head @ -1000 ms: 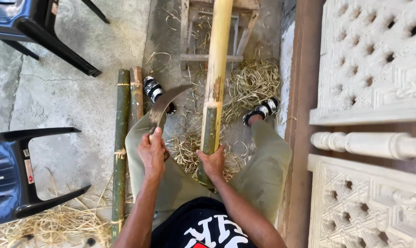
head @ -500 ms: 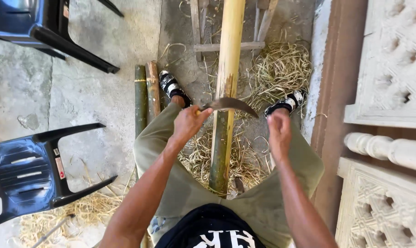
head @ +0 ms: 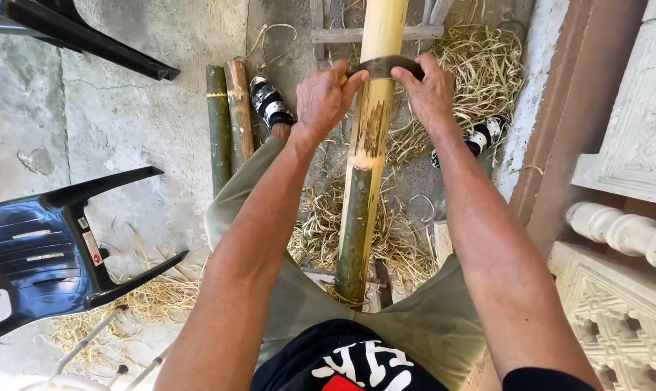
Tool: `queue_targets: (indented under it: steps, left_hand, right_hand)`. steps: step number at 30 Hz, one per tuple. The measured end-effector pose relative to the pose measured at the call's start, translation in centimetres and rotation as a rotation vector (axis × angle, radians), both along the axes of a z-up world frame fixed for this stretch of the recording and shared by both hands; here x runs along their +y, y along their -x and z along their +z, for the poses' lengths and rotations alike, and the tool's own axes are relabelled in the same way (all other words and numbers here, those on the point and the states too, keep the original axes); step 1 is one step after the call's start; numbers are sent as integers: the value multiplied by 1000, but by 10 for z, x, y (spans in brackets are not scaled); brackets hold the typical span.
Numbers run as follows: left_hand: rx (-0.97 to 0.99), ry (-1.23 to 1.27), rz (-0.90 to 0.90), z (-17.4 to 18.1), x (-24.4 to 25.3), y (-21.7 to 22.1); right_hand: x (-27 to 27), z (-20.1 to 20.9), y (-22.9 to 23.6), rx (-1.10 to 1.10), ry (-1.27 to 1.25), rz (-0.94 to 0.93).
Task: Stripping the outer layer of a bamboo pole using a hand-held curved blade.
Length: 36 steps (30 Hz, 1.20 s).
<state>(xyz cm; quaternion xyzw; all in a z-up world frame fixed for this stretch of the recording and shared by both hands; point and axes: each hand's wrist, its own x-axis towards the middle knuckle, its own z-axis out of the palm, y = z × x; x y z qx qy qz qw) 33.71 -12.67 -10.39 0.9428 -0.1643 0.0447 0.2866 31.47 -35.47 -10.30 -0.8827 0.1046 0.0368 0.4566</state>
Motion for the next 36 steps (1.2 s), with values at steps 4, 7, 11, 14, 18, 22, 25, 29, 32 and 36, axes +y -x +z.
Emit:
queue_targets:
  steps: [4, 7, 11, 14, 18, 22, 25, 29, 32, 36]
  left_hand:
    - [-48, 74, 2, 20, 4, 35]
    - [-131, 76, 15, 31, 8, 62]
    - [112, 79, -3, 40, 16, 88]
    - [84, 59, -9, 61, 21, 124]
    - [68, -8, 8, 58, 23, 158]
    - [155, 36, 48, 60, 22, 154]
    - [216, 12, 35, 39, 25, 161]
    - [268, -54, 57, 30, 25, 158]
    - [186, -16, 20, 28, 25, 151]
    - [310, 15, -25, -6, 19, 99]
  right_hand:
    - [9, -4, 29, -2, -11, -52]
    - [11, -20, 58, -153, 107, -38]
    - [20, -18, 91, -306, 221, -1]
    - [31, 5, 133, -49, 31, -60]
    - [34, 5, 158, -3, -26, -27]
    - [33, 3, 157, -169, 138, 5]
    - [34, 11, 158, -17, 77, 2]
    - [29, 14, 149, 52, 29, 14]
    - [14, -2, 154, 108, 184, 133]
    - [9, 8, 97, 147, -57, 87]
